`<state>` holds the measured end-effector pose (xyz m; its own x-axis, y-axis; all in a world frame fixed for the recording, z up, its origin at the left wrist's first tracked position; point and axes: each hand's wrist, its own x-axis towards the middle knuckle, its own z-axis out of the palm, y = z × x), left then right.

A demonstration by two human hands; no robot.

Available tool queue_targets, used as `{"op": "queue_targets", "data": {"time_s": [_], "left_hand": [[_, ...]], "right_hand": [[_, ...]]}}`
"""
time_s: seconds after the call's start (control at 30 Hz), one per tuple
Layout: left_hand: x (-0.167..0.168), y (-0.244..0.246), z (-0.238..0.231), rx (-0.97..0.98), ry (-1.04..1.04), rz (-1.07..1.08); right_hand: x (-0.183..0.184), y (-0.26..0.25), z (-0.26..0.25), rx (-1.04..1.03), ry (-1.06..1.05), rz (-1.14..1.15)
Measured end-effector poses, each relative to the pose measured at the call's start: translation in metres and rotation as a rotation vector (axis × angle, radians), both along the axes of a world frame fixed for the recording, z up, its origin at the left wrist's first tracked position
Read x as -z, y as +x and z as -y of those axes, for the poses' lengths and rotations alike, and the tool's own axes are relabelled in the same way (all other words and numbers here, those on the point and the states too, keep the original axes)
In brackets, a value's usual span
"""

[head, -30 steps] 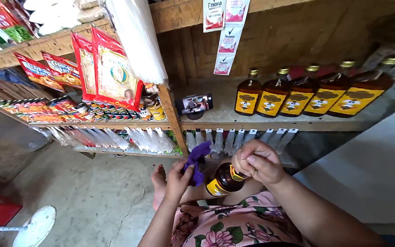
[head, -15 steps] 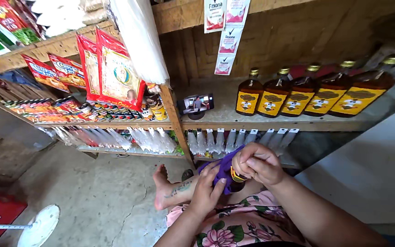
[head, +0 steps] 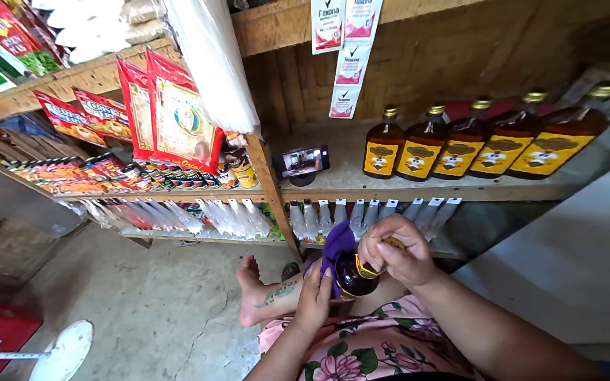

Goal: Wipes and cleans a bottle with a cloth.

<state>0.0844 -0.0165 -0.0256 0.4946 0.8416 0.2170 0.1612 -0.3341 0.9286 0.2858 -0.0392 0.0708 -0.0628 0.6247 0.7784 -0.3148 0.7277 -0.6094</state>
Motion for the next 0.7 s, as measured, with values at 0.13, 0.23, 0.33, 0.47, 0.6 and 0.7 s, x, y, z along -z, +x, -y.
{"op": "queue_targets", "data": {"time_s": [0.13, 0.23, 0.33, 0.47, 0.6, 0.7], "left_hand": [[0.002, 0.000, 0.001, -0.065, -0.064, 0.040], [0.001, -0.001, 0.004, -0.086, -0.032, 0.077], [-0.008, -0.001, 0.010, -0.079, 0.087, 0.104], [-0.031, -0.004, 0.019, -0.054, 0.374, 0.144], [-0.040, -0.006, 0.027, -0.070, 0.534, 0.134], [-0.031, -0.006, 0.027, -0.126, 0.513, 0.096]], "right_hand": [[-0.014, -0.010, 0.007, 0.311, -0.325, 0.058], [-0.024, -0.019, 0.011, 0.386, -0.428, -0.066], [-0.027, -0.033, 0.014, 0.302, -0.368, -0.262], [-0.037, -0.036, 0.016, -0.006, -0.236, -0.102], [-0.040, -0.037, 0.006, -0.217, -0.131, 0.005], [-0.026, -0.040, -0.006, -0.227, -0.156, -0.028]]}}
